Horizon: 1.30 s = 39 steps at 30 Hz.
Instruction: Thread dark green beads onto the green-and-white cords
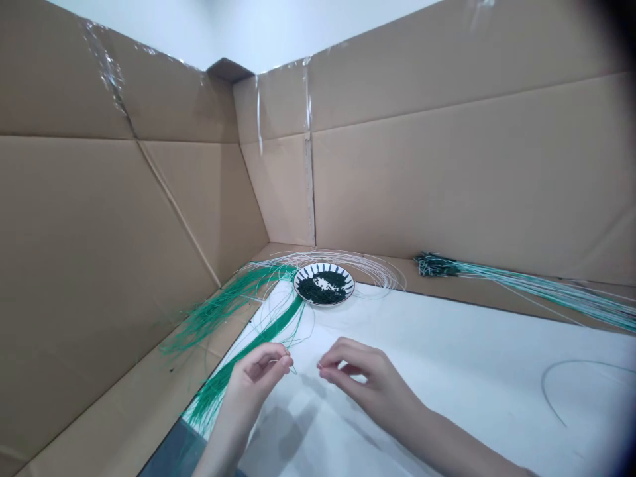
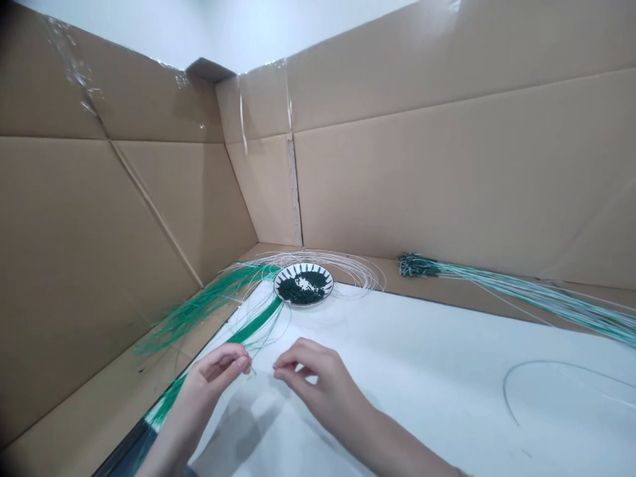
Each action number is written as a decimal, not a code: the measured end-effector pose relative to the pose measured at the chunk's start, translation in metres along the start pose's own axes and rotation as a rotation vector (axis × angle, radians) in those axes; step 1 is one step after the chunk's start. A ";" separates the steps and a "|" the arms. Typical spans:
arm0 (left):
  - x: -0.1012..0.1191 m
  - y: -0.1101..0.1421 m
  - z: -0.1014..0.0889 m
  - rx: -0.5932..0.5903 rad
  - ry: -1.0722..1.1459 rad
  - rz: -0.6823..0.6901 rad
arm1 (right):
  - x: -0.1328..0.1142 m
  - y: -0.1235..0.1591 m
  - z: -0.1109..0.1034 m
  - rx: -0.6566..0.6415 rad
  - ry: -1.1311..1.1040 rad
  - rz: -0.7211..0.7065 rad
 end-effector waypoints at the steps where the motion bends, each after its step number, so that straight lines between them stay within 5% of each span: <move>1: 0.001 0.002 0.003 0.006 0.057 -0.027 | 0.001 -0.007 0.006 0.004 -0.016 0.007; 15: 0.005 0.008 0.018 0.036 0.457 -0.211 | 0.010 -0.011 0.019 0.006 -0.113 0.046; 32: 0.000 0.010 0.025 -0.062 0.248 -0.029 | 0.004 -0.003 0.027 -0.122 0.029 0.040; 39: 0.005 0.002 -0.003 0.143 0.204 0.013 | -0.004 0.004 0.027 -0.335 0.279 0.055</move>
Point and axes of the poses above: each hand's wrist, its own y-axis away from the middle knuckle, its own z-axis out of the palm, x = y × z, the point moved 6 cm from there along -y, towards the middle knuckle
